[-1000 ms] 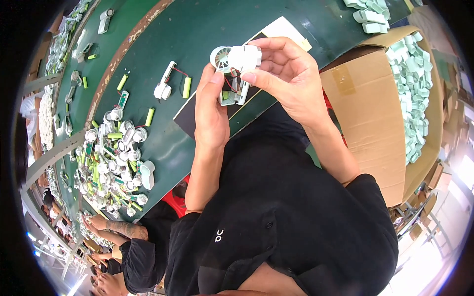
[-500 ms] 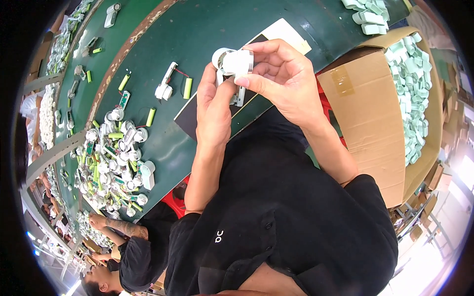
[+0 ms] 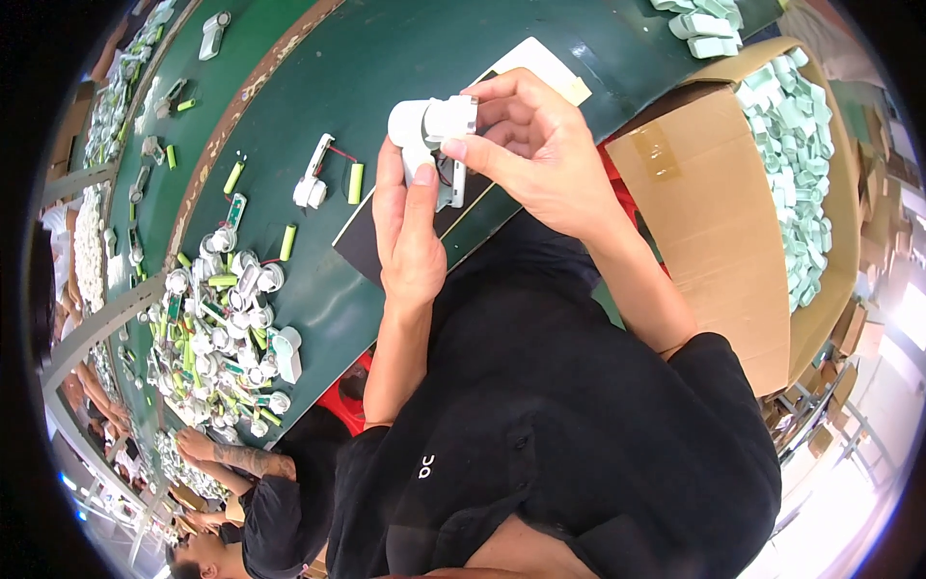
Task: The person assembles handheld electronic fans by hand, combining plastic casings, fan blades, motors, and batteries on a production line.
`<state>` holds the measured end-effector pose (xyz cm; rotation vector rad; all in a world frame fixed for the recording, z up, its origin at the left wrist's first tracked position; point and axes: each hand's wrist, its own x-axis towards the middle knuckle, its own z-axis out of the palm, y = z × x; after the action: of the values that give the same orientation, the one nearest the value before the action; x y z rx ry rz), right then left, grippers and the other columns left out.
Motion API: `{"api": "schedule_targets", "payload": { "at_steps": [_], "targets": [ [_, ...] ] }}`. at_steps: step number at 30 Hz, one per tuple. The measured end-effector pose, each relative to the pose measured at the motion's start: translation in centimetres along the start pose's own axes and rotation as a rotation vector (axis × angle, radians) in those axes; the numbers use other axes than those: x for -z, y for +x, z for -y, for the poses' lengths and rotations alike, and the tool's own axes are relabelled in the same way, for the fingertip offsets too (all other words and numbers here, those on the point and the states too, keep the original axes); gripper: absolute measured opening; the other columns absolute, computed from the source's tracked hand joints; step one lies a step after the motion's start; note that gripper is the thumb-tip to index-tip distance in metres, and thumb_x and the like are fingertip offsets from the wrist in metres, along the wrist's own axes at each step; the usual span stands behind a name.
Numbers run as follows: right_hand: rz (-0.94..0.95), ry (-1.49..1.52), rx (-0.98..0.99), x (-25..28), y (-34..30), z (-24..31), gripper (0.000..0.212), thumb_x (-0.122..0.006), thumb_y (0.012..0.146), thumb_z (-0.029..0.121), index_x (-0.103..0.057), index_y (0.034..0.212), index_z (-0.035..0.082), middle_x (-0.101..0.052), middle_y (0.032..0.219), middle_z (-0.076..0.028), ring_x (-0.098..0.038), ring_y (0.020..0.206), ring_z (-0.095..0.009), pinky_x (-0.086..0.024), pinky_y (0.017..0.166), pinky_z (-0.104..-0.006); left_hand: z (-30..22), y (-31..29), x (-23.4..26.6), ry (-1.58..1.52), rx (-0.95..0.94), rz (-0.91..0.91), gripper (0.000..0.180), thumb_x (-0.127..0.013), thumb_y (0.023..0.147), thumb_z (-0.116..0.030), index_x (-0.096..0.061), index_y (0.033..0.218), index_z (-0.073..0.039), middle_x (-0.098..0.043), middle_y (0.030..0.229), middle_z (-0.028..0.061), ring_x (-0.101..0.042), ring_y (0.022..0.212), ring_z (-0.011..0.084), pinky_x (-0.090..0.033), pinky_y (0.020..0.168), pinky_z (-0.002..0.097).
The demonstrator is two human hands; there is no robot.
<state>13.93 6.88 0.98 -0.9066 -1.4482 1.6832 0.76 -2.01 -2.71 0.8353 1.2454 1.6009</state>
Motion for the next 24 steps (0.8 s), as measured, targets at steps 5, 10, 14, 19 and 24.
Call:
{"api": "schedule_targets", "payload": {
  "at_steps": [5,10,14,19,24],
  "targets": [
    [0.043,-0.03,0.023,0.6,0.5,-0.2,0.035,-0.08,0.09,0.005,-0.059,0.119,0.002,-0.071,0.1,-0.008,-0.066,0.084,-0.009,-0.054,0.074,-0.0244,1.2,0.0,0.3,0.088,-0.083,0.038,0.055,-0.049,0.108,-0.016,-0.034,0.157,0.005,-0.052,0.135,0.0154,-0.05,0.123,0.0229,-0.041,0.107,0.036],
    [0.108,-0.161,0.038,0.9,0.9,0.1,0.034,-0.079,0.091,0.008,-0.062,0.119,0.002,-0.071,0.103,-0.007,-0.067,0.09,-0.012,-0.055,0.079,-0.0275,1.1,0.1,-0.1,0.184,-0.135,-0.036,0.054,-0.051,0.109,-0.018,-0.036,0.157,0.001,-0.053,0.135,0.0154,-0.054,0.122,0.025,-0.043,0.105,0.039],
    [0.159,-0.193,0.003,1.5,1.2,0.2,0.032,-0.076,0.093,0.005,-0.061,0.122,0.001,-0.07,0.109,-0.006,-0.069,0.099,-0.014,-0.056,0.087,-0.0297,0.6,0.2,-0.1,0.238,-0.12,-0.026,0.054,-0.052,0.109,-0.016,-0.037,0.157,0.001,-0.053,0.133,0.0144,-0.055,0.121,0.0239,-0.045,0.103,0.0378],
    [0.157,-0.164,-0.022,1.9,1.4,-0.2,0.03,-0.075,0.094,0.006,-0.062,0.121,0.002,-0.07,0.109,-0.006,-0.068,0.101,-0.013,-0.055,0.088,-0.0295,0.2,0.5,0.6,0.187,-0.056,0.062,0.056,-0.057,0.107,-0.013,-0.038,0.157,0.002,-0.054,0.132,0.0103,-0.057,0.118,0.018,-0.048,0.1,0.0328],
    [0.165,-0.104,-0.074,1.9,1.4,0.0,0.029,-0.075,0.095,0.007,-0.062,0.12,0.001,-0.071,0.107,-0.007,-0.068,0.098,-0.013,-0.056,0.085,-0.0285,-0.1,0.3,0.0,0.051,-0.014,0.021,0.058,-0.061,0.105,-0.01,-0.039,0.157,0.003,-0.054,0.131,0.009,-0.058,0.12,0.0163,-0.048,0.102,0.0319]
  ]
}}
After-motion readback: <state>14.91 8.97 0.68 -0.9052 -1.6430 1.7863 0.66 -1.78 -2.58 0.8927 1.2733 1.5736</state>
